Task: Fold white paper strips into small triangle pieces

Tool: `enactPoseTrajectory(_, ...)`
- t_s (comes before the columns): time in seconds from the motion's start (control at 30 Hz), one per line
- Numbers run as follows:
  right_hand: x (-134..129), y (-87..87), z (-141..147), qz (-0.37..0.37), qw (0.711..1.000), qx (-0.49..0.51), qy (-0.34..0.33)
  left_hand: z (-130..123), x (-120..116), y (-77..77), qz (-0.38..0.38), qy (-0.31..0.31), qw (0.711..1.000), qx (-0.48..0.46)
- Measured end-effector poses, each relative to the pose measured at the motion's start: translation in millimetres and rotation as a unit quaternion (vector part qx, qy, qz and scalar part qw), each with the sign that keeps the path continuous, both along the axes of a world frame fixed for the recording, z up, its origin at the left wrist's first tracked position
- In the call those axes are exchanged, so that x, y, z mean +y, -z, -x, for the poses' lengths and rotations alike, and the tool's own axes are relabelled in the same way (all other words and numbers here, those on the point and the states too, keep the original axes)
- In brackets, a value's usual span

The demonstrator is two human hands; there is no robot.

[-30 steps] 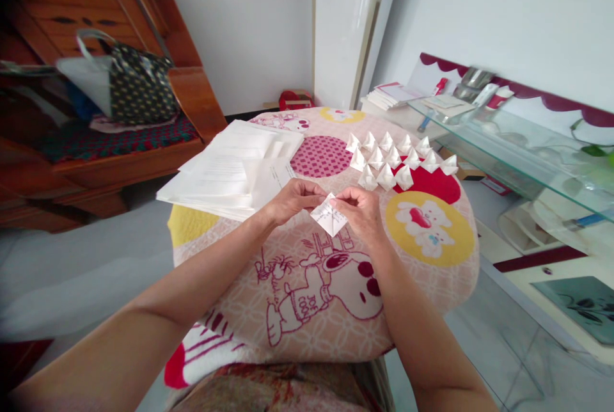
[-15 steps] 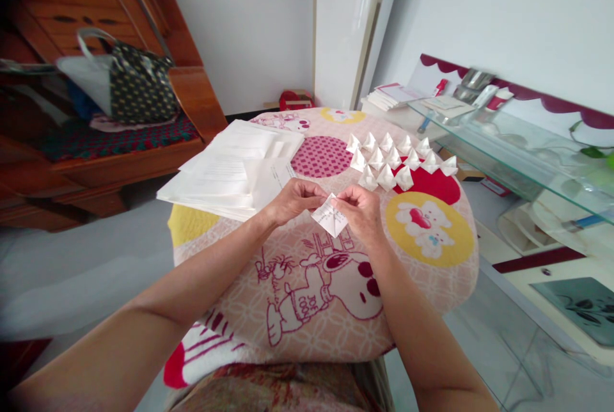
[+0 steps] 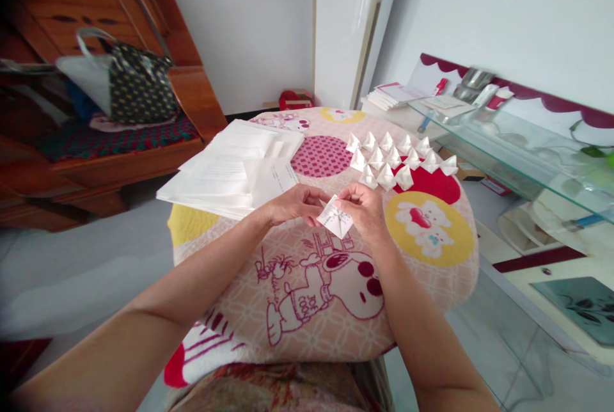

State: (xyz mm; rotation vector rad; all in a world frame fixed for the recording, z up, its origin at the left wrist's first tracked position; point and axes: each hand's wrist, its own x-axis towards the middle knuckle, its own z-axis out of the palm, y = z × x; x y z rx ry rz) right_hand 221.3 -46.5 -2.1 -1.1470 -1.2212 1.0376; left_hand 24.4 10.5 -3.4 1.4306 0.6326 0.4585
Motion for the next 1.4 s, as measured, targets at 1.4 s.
enactPoseTrajectory(1.4, -0.6, 2.3, 0.5, -0.019, 0.999, -0.011, 0.027, 8.5, 8.4, 6.4, 0.059, 0.050, 0.996, -0.041)
